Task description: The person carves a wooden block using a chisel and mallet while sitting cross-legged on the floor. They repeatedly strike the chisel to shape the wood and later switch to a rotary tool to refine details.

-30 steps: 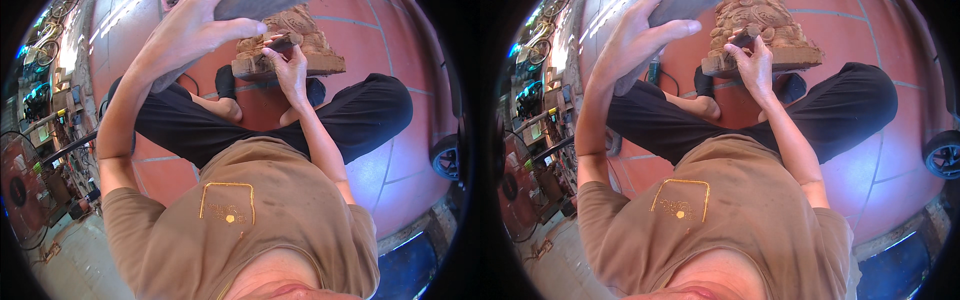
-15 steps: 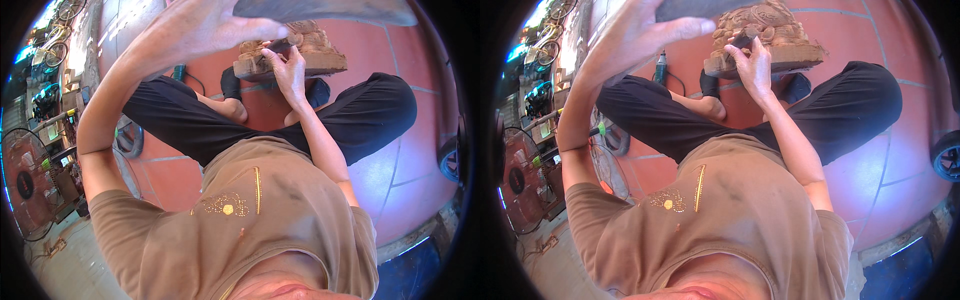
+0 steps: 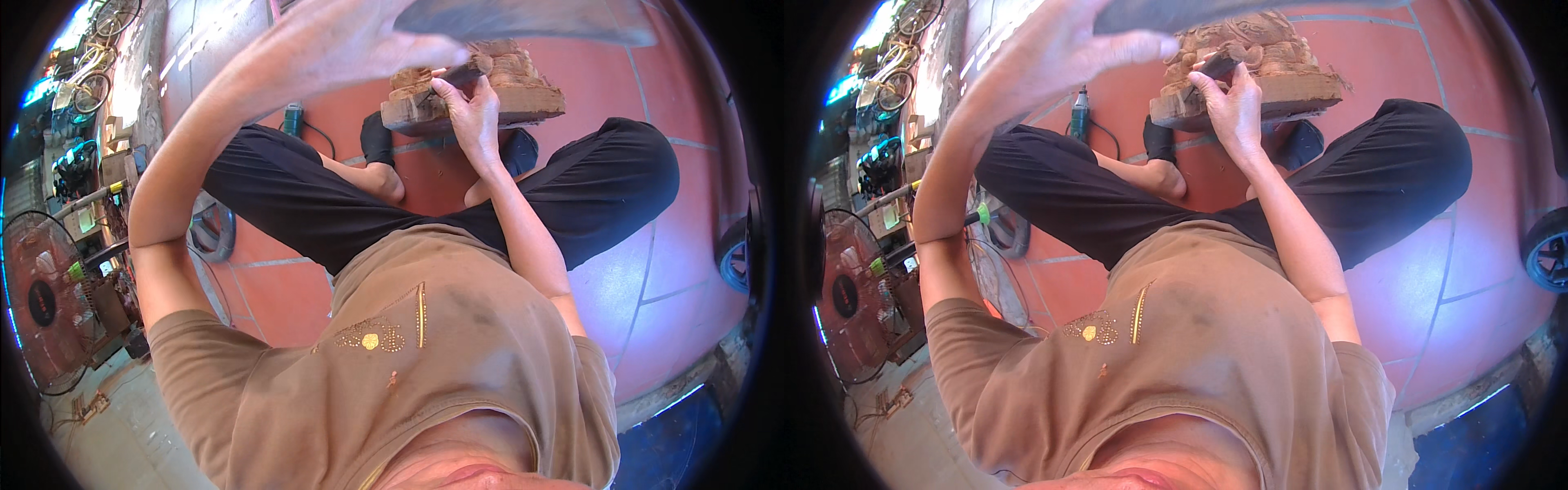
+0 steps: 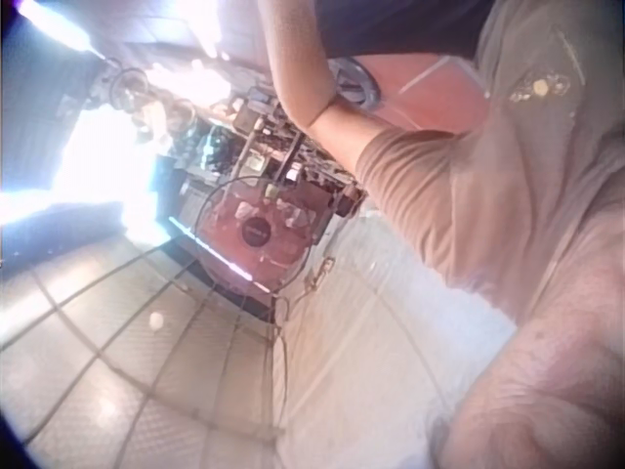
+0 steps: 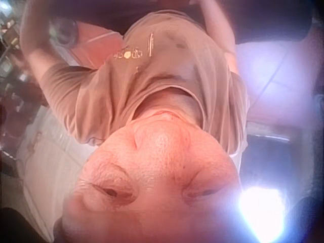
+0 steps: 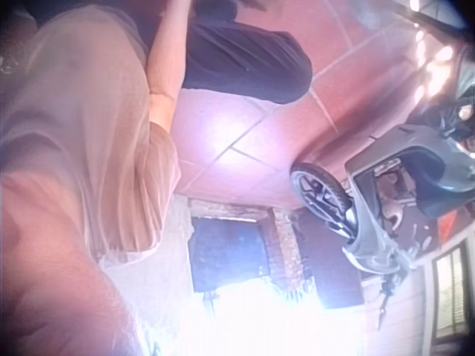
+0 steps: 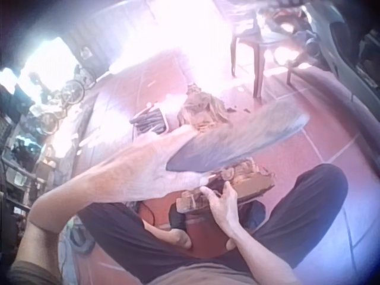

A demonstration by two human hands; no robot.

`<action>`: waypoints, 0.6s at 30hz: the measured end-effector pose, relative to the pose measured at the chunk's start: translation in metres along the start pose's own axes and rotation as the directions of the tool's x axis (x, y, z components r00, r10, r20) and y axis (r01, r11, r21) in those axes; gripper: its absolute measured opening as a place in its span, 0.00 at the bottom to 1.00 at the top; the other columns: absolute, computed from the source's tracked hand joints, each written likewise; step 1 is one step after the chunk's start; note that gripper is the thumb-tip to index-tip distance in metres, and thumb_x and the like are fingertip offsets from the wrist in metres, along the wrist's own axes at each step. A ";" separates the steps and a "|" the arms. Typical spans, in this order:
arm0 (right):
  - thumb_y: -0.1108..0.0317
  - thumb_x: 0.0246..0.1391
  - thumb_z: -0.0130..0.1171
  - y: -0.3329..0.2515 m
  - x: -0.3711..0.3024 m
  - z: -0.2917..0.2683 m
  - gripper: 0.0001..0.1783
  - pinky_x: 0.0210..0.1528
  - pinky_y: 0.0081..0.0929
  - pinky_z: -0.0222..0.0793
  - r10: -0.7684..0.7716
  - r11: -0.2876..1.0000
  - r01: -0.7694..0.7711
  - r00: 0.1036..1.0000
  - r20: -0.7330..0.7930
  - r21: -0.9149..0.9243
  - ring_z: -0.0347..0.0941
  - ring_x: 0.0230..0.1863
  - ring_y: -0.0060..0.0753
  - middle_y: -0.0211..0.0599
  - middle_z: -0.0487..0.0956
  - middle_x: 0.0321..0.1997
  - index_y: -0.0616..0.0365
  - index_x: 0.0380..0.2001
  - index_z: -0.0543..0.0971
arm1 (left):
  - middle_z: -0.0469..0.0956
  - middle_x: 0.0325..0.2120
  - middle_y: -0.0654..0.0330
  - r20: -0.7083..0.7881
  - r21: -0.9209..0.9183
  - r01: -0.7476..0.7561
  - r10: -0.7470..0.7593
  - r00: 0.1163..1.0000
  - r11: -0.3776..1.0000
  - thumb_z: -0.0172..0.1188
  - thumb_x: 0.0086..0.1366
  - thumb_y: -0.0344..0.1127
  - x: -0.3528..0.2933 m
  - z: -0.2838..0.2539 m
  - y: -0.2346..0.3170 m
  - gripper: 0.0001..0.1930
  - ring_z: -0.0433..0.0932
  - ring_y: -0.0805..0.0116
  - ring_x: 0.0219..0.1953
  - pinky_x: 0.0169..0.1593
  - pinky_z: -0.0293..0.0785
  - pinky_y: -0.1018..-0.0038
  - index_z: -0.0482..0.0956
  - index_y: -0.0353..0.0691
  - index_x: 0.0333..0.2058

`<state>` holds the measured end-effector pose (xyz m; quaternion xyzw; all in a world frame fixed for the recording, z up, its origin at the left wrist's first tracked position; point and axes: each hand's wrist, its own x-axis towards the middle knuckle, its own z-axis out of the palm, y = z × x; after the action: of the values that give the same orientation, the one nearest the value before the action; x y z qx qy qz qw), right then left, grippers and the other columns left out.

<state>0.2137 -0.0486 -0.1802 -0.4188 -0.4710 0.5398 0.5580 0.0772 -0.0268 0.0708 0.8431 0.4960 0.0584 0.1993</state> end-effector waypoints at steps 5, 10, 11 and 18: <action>0.74 0.59 0.65 -0.016 -0.006 0.001 0.14 0.51 0.22 0.73 0.021 0.992 -0.012 0.998 0.062 -0.127 0.77 0.46 0.21 0.34 0.83 0.44 0.63 0.48 0.76 | 0.80 0.32 0.45 0.107 -0.216 -0.009 0.033 0.994 0.976 0.66 0.63 0.48 0.006 -0.031 0.023 0.24 0.81 0.58 0.36 0.41 0.74 0.62 0.72 0.33 0.45; 0.71 0.57 0.67 -0.012 -0.009 0.006 0.14 0.45 0.27 0.79 -0.053 0.986 0.065 0.995 0.079 -0.153 0.81 0.43 0.26 0.38 0.84 0.41 0.64 0.45 0.77 | 0.80 0.27 0.46 0.222 0.198 0.111 -0.155 0.963 0.974 0.66 0.62 0.50 -0.016 0.029 -0.051 0.25 0.82 0.52 0.33 0.41 0.73 0.56 0.73 0.39 0.49; 0.72 0.58 0.66 -0.010 -0.006 0.005 0.14 0.46 0.26 0.77 -0.044 0.990 0.052 0.997 0.067 -0.128 0.80 0.43 0.25 0.37 0.84 0.42 0.64 0.46 0.77 | 0.79 0.26 0.45 0.174 0.164 0.102 -0.131 0.976 0.981 0.66 0.62 0.50 -0.017 0.026 -0.052 0.25 0.82 0.52 0.32 0.40 0.72 0.55 0.72 0.39 0.49; 0.72 0.61 0.63 -0.007 -0.006 -0.016 0.12 0.48 0.23 0.77 0.186 0.980 -0.183 0.982 -0.042 0.080 0.78 0.44 0.23 0.34 0.82 0.43 0.60 0.47 0.76 | 0.80 0.37 0.44 0.127 -0.129 0.353 -0.338 0.933 0.927 0.67 0.63 0.45 -0.023 0.003 -0.018 0.24 0.81 0.56 0.41 0.45 0.74 0.63 0.73 0.31 0.48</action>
<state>0.2310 -0.0541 -0.1776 -0.4524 -0.3952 0.5963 0.5325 0.0519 -0.0392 0.0629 0.7270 0.6202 0.0161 0.2942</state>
